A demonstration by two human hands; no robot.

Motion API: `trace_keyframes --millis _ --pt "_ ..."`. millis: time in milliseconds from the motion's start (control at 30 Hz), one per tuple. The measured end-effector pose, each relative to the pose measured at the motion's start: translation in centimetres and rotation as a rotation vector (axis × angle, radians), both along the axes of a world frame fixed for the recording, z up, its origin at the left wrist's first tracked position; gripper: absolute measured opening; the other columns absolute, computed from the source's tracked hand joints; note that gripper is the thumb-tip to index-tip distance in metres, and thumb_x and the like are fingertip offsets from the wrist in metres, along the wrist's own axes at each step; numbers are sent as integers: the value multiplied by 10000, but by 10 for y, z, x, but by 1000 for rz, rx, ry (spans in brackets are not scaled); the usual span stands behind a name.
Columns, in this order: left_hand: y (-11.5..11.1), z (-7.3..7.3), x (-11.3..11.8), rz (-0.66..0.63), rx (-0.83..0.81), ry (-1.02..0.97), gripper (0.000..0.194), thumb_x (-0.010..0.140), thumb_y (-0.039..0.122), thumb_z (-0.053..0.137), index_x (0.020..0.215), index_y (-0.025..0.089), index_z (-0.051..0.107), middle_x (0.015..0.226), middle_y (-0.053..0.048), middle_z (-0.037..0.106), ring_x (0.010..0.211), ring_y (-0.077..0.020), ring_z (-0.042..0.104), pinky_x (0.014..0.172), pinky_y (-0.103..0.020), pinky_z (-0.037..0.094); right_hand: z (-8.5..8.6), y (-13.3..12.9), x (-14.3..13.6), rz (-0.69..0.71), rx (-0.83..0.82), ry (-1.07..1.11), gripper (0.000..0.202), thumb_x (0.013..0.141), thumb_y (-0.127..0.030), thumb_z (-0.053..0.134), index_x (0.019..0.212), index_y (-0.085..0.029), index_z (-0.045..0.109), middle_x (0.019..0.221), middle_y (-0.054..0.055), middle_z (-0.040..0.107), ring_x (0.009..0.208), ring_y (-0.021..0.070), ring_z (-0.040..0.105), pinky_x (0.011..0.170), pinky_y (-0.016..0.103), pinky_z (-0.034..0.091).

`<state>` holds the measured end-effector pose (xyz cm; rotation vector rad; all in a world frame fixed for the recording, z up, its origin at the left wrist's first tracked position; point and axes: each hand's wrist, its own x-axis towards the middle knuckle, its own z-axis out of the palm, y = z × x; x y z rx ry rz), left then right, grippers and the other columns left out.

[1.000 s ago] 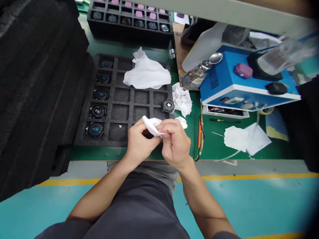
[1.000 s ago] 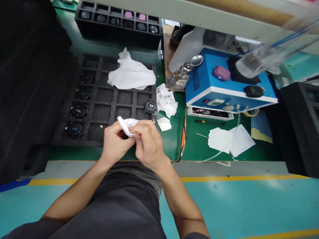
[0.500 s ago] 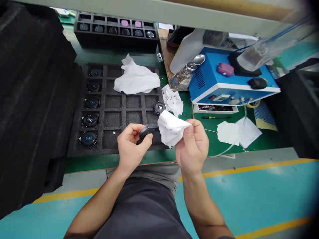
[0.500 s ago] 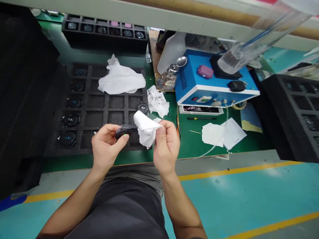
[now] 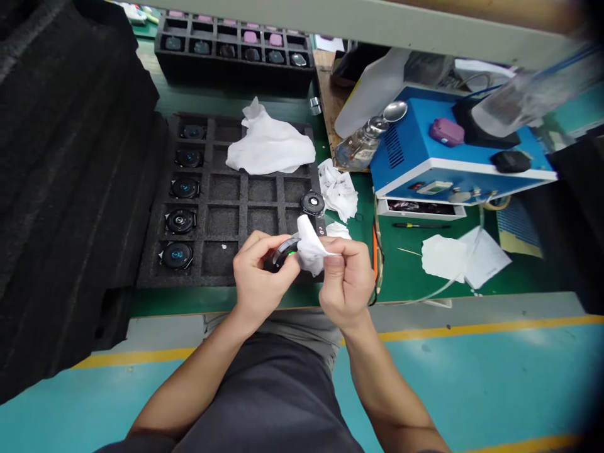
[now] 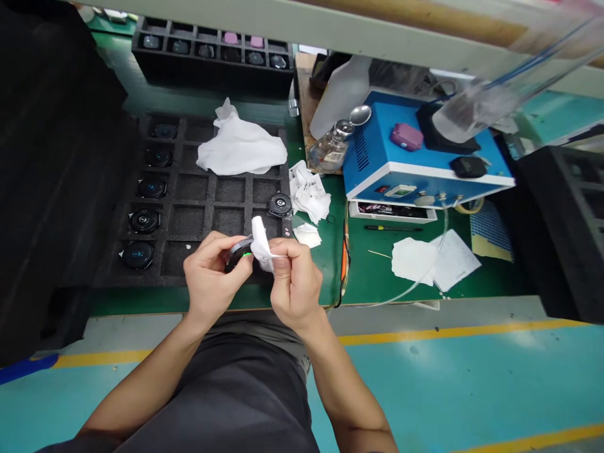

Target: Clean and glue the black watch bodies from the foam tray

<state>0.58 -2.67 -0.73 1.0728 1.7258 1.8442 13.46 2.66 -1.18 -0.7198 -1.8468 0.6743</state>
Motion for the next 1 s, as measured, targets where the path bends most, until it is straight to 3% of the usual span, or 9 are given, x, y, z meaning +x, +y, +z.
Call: trace_keyframes --millis 233,433,567,667,733,800,900,1000 --pt "0 -5 2 6 -16 122 284 725 78 703 951 205 819 714 24 576 644 -109 539 592 -234 439 3 6 0 76 146 -57 142 1014 -153 447 1072 -250 534 941 50 694 935 206 719 768 357 573" --pt "-2 0 -2 -87 -125 160 279 729 72 680 936 195 819 678 34 519 607 -106 495 552 -233 394 6 17 4 213 273 -135 153 1004 -139 455 1070 -245 543 943 64 706 911 213 680 798 398 569" --pt "0 3 -3 -145 -136 180 163 718 72 694 766 198 785 649 39 491 581 -103 462 529 -234 358 8 15 5 259 266 -143 139 1008 -156 457 1048 -249 552 925 54 701 903 214 680 771 387 569" --pt "-3 6 -3 -144 -134 152 132 712 81 716 740 192 780 654 29 530 594 -106 494 539 -233 378 12 11 4 147 84 -63 98 1028 -222 469 1025 -241 566 905 40 682 825 185 674 704 329 552" --pt "-9 11 -7 -100 -104 81 223 740 88 708 903 195 817 725 8 615 660 -118 569 591 -230 441 18 13 1 -25 -156 55 123 1037 -316 498 1000 -232 579 814 7 626 689 146 610 604 273 500" --pt "-18 15 -14 -24 -42 -9 282 783 126 724 1040 198 813 837 -17 689 769 -133 641 681 -234 504 27 19 -2 -90 -395 191 194 1017 -412 545 981 -225 584 740 -21 550 596 121 526 522 244 438" --pt "-31 20 -32 170 57 -102 304 796 204 778 1098 217 800 949 -23 739 874 -154 694 823 -271 558 39 30 -10 64 -633 292 256 964 -480 609 992 -228 573 742 -21 565 589 128 539 506 250 459" --pt "-36 20 -49 321 117 -164 331 763 245 814 1091 204 791 992 -29 760 888 -179 725 899 -343 593 41 38 -19 209 -758 233 302 955 -525 588 1021 -232 558 784 -4 644 632 150 609 570 286 533"
